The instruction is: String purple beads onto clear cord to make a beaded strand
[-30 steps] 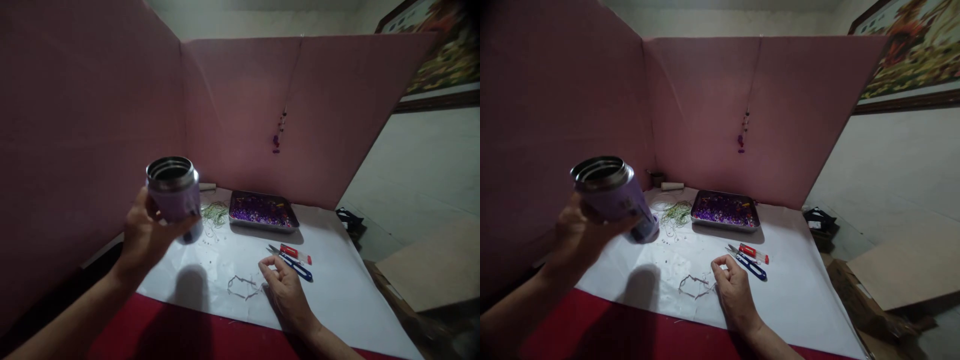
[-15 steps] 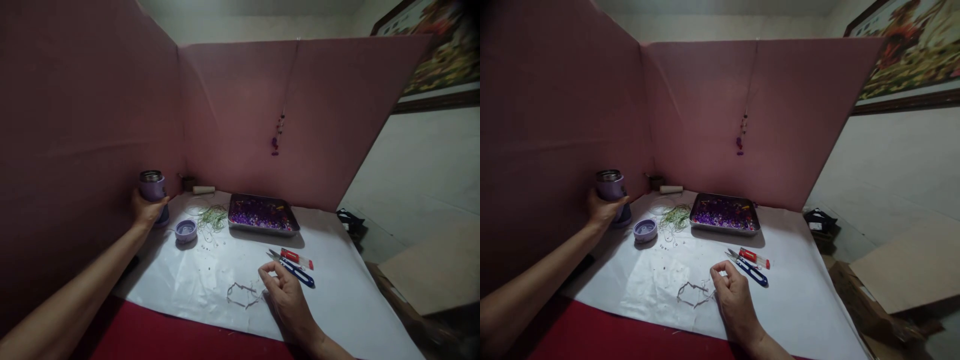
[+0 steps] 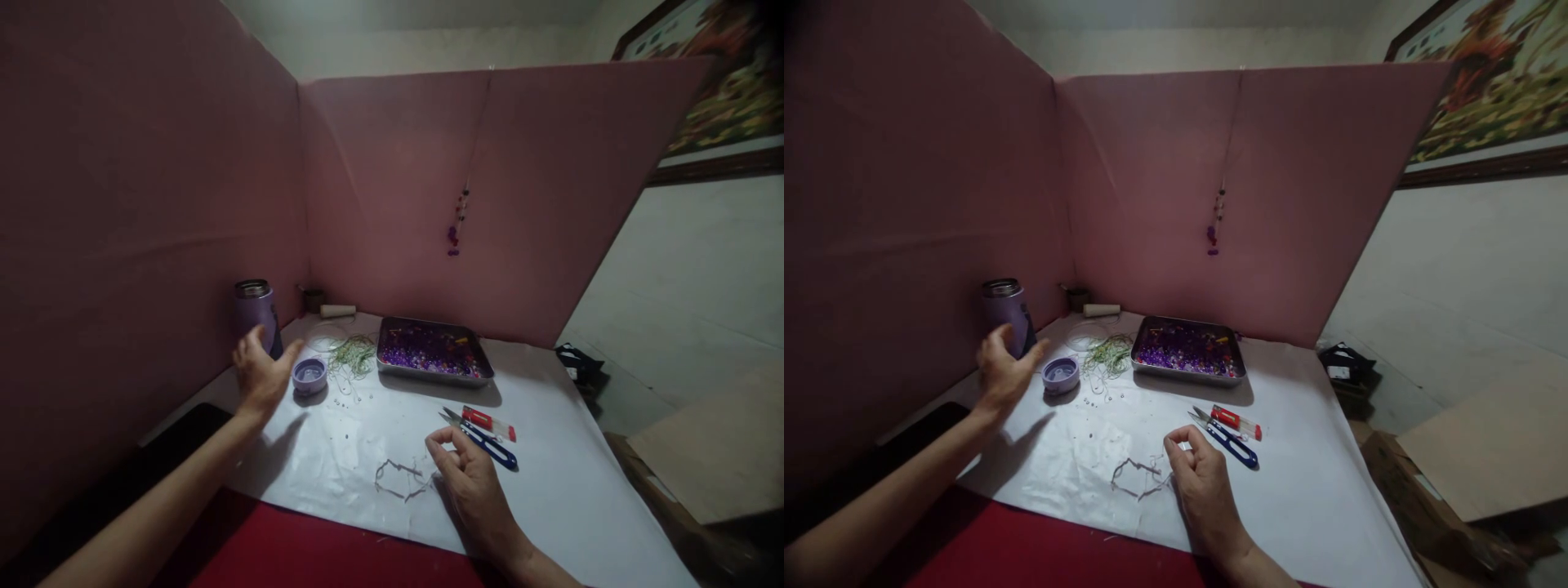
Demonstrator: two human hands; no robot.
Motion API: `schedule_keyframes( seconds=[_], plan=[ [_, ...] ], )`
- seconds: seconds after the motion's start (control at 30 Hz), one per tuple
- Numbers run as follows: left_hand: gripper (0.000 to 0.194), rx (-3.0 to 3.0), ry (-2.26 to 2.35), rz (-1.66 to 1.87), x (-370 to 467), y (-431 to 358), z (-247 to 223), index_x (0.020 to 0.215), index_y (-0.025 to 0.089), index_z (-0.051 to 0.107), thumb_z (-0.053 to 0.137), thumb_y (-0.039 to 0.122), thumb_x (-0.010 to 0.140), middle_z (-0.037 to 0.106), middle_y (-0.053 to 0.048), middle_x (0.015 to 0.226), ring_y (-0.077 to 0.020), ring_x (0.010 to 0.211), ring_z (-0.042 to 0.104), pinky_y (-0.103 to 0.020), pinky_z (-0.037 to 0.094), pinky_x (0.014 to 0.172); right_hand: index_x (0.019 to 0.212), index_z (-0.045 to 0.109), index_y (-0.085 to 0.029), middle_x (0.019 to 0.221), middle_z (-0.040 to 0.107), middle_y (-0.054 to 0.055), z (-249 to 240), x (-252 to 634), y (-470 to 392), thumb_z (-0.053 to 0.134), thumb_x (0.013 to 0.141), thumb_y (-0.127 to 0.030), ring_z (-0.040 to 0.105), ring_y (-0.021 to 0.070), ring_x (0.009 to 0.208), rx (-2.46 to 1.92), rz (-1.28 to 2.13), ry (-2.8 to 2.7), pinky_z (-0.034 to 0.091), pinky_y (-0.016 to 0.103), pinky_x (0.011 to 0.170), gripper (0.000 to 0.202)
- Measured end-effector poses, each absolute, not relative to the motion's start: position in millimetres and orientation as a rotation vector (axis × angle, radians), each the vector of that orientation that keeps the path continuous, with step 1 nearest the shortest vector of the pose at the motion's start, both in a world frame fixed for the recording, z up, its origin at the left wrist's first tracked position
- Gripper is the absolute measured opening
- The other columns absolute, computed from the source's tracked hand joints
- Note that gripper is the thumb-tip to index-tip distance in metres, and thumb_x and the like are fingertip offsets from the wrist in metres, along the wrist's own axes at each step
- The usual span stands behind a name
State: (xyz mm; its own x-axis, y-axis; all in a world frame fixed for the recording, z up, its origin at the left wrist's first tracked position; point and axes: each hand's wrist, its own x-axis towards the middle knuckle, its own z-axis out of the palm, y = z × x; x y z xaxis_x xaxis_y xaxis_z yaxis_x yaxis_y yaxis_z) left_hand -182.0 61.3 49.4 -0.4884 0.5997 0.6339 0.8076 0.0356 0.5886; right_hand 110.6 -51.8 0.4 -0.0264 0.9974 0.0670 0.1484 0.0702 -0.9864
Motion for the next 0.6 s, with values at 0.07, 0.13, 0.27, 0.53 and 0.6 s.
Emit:
schedule_keyframes(
  seconds=[0.07,0.13,0.27,0.53,0.6],
  plan=[
    [0.082,-1.708,-2.328,-1.253,-167.8,54.8,31.4,0.122,0.006,0.043,0.067,0.054,0.060,0.054,-0.022,0.115,-0.0361,0.111,0.049,-0.044,0.040,0.091,0.077,0.046,-0.020,0.046,0.024,-0.010,-1.2,110.8,-51.6,0.049,0.086,-0.045,0.018,0.0062,0.040,-1.246,1.105,-1.369,0.011,0.021,0.041,0.026],
    [0.081,-1.903,-2.399,-1.152,-158.3,53.8,17.1,0.121,0.007,0.042,0.070,0.047,0.057,0.055,-0.022,0.117,-0.0365,0.113,0.048,-0.043,0.040,0.091,0.077,0.046,-0.020,0.045,0.024,-0.010,-2.3,111.5,-51.3,0.049,0.086,-0.045,0.018,0.0062,0.040,-1.240,1.101,-1.373,0.011,0.020,0.041,0.027],
    [0.070,-1.888,-2.359,-1.458,-154.1,57.2,15.1,0.116,0.012,0.043,0.072,0.032,0.056,0.058,-0.016,0.111,-0.0295,0.104,0.056,-0.039,0.044,0.087,0.078,0.047,-0.019,0.046,0.024,-0.010,-1.4,113.1,-50.8,0.048,0.086,-0.044,0.019,0.0065,0.040,-1.247,1.072,-1.406,0.012,0.020,0.040,0.026],
    [0.064,-1.780,-2.096,-2.721,-181.3,36.2,115.5,0.098,0.014,0.052,0.081,0.013,0.041,0.062,-0.003,0.088,-0.0124,0.073,0.062,-0.024,0.049,0.069,0.076,0.048,-0.018,0.045,0.023,-0.010,-0.2,114.0,-51.1,0.048,0.086,-0.043,0.018,0.0069,0.041,-1.234,1.024,-1.448,0.013,0.021,0.041,0.026],
    [0.064,-1.861,-2.073,-2.560,-194.1,34.0,149.2,0.105,0.013,0.055,0.080,0.017,0.047,0.063,-0.004,0.088,-0.0138,0.075,0.061,-0.028,0.049,0.073,0.077,0.048,-0.019,0.045,0.024,-0.010,-1.3,114.1,-51.3,0.048,0.086,-0.043,0.018,0.0070,0.041,-1.229,1.038,-1.445,0.013,0.021,0.041,0.026]
  ],
)
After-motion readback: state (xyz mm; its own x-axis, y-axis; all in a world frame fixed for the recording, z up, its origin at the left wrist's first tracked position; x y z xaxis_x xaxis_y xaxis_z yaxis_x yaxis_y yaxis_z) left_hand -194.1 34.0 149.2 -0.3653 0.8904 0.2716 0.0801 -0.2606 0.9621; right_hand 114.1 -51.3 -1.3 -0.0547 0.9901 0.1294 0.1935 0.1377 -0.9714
